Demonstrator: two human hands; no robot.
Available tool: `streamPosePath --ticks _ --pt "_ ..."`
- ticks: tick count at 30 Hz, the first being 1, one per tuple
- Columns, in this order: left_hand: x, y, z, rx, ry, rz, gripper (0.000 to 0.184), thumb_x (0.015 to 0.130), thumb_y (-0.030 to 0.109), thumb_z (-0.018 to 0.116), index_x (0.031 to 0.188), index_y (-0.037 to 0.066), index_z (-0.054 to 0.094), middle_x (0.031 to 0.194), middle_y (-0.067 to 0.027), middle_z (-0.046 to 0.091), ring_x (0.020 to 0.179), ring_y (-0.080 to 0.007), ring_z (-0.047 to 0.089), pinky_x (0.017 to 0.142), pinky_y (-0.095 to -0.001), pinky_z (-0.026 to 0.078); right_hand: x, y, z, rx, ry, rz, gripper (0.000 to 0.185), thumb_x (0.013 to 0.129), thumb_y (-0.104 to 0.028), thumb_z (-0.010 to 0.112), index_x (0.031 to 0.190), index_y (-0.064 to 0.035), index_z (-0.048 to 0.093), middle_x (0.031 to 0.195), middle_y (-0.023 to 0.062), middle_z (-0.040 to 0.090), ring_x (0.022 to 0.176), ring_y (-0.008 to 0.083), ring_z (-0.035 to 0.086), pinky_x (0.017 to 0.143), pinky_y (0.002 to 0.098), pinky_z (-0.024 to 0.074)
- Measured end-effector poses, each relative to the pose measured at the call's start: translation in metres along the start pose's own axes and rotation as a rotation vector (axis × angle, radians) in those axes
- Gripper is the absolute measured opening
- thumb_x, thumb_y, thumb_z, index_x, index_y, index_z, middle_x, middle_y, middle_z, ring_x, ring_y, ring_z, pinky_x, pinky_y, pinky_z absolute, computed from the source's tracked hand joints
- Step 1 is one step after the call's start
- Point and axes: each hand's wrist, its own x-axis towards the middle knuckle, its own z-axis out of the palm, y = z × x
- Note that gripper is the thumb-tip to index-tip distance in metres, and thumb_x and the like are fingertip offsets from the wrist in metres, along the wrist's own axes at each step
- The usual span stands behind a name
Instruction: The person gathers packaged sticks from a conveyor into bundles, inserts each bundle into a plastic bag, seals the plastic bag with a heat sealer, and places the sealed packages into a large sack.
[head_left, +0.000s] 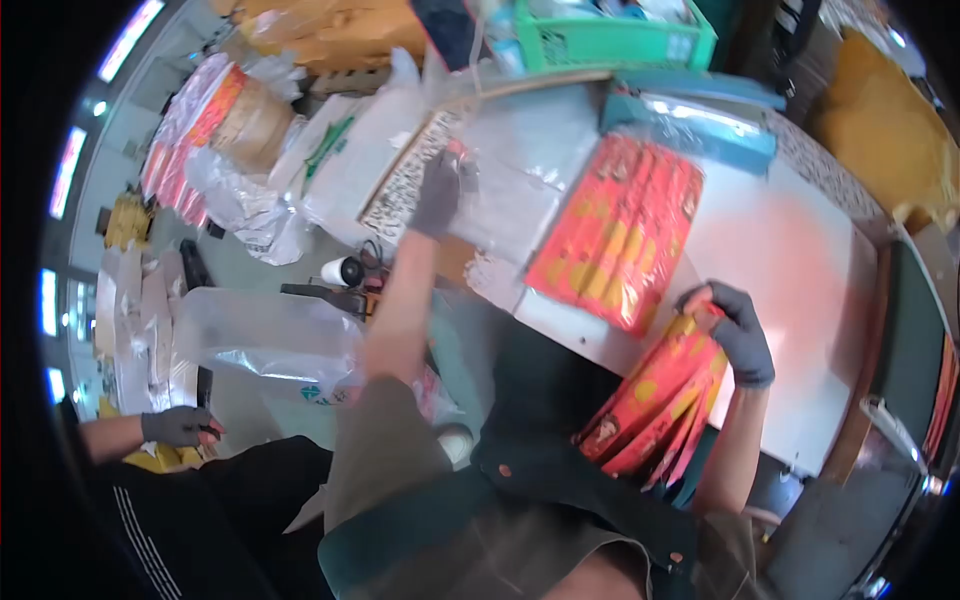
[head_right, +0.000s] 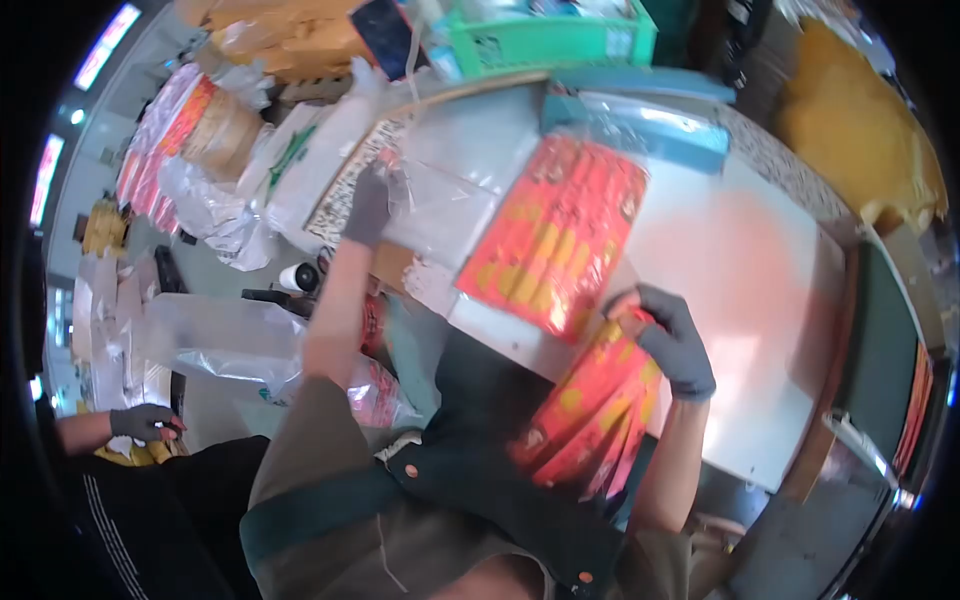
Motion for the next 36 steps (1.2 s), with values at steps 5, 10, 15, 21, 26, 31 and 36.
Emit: streamPosePath --ticks 5,10,15,21,26,31,36 --pt "-0.105 -0.01 0.085 -0.529 -0.57 0.085 0.023 0.096 0.02 0.049 0.108 0.002 0.055 0.093 -0.0066 0.058 0.081 -0.0157 0.059 0.069 -0.0279 0.051 0.008 -0.017 0.022 0.012 0.027 0.006 0.013 0.082 -0.006 0.054 0.091 0.0015 0.06 0.089 0.0039 0.062 0.083 0.01 0.053 0.076 0.0242 0.0418" --pt "-0.169 -0.015 0.159 -0.16 -0.57 0.189 0.012 0.093 0.009 0.053 0.102 0.004 0.059 0.092 -0.0027 0.058 0.084 -0.0109 0.06 0.068 -0.0254 0.049 0.005 -0.014 0.016 -0.14 -0.02 -0.045 0.01 0.083 -0.009 0.055 0.09 -0.0027 0.055 0.087 0.0001 0.056 0.083 0.0095 0.051 0.076 0.0236 0.0402" --pt "-0.136 -0.007 0.151 -0.652 -0.162 0.009 0.011 0.093 0.012 0.054 0.092 0.005 0.062 0.085 0.0024 0.056 0.073 -0.0063 0.055 0.06 -0.0225 0.046 -0.02 -0.018 0.018 -0.069 0.134 -0.042 0.007 0.082 -0.003 0.052 0.086 -0.0007 0.058 0.081 0.0009 0.054 0.077 0.0092 0.05 0.072 0.0239 0.0402" --pt "-0.201 -0.007 0.203 0.324 -0.664 0.988 0.025 0.082 0.03 0.066 0.077 0.009 0.053 0.067 -0.0075 0.054 0.059 -0.0252 0.055 0.055 -0.0382 0.042 -0.023 -0.018 0.019 -0.023 0.16 -0.069 0.065 0.085 -0.012 0.06 0.144 -0.0017 0.035 0.086 0.0045 0.059 0.079 0.014 0.055 0.078 0.0268 0.044" --pt "-0.206 -0.026 0.188 0.343 -0.645 0.712 0.043 0.073 0.036 0.073 0.1 0.009 0.053 0.071 -0.0058 0.052 0.066 -0.0276 0.056 0.058 -0.0392 0.043 -0.02 0.056 -0.008 0.0 0.383 -0.194 0.096 0.085 -0.056 0.059 0.148 0.0025 0.017 0.148 0.018 0.029 0.134 0.0283 0.034 0.107 0.0388 0.0348" --pt "-0.231 -0.051 0.168 0.541 -0.63 0.898 0.035 0.073 0.038 0.071 0.086 0.009 0.057 0.071 -0.0063 0.052 0.066 -0.0289 0.056 0.058 -0.04 0.043 -0.1 0.14 0.033 -0.062 0.755 0.056 0.088 0.089 -0.058 0.046 0.146 0.0039 0.021 0.146 0.0218 0.03 0.136 0.0323 0.027 0.114 0.0427 0.02" --pt "-0.299 -0.084 0.106 0.612 -1.02 0.494 0.039 0.083 0.043 0.062 0.065 0.008 0.057 0.064 -0.0143 0.054 0.067 -0.0345 0.058 0.056 -0.0464 0.041 -0.162 0.096 0.104 -0.591 0.361 0.186 0.067 0.09 -0.038 0.049 0.138 0.0032 0.028 0.121 0.0208 0.049 0.113 0.0352 0.046 0.101 0.0454 0.0349"
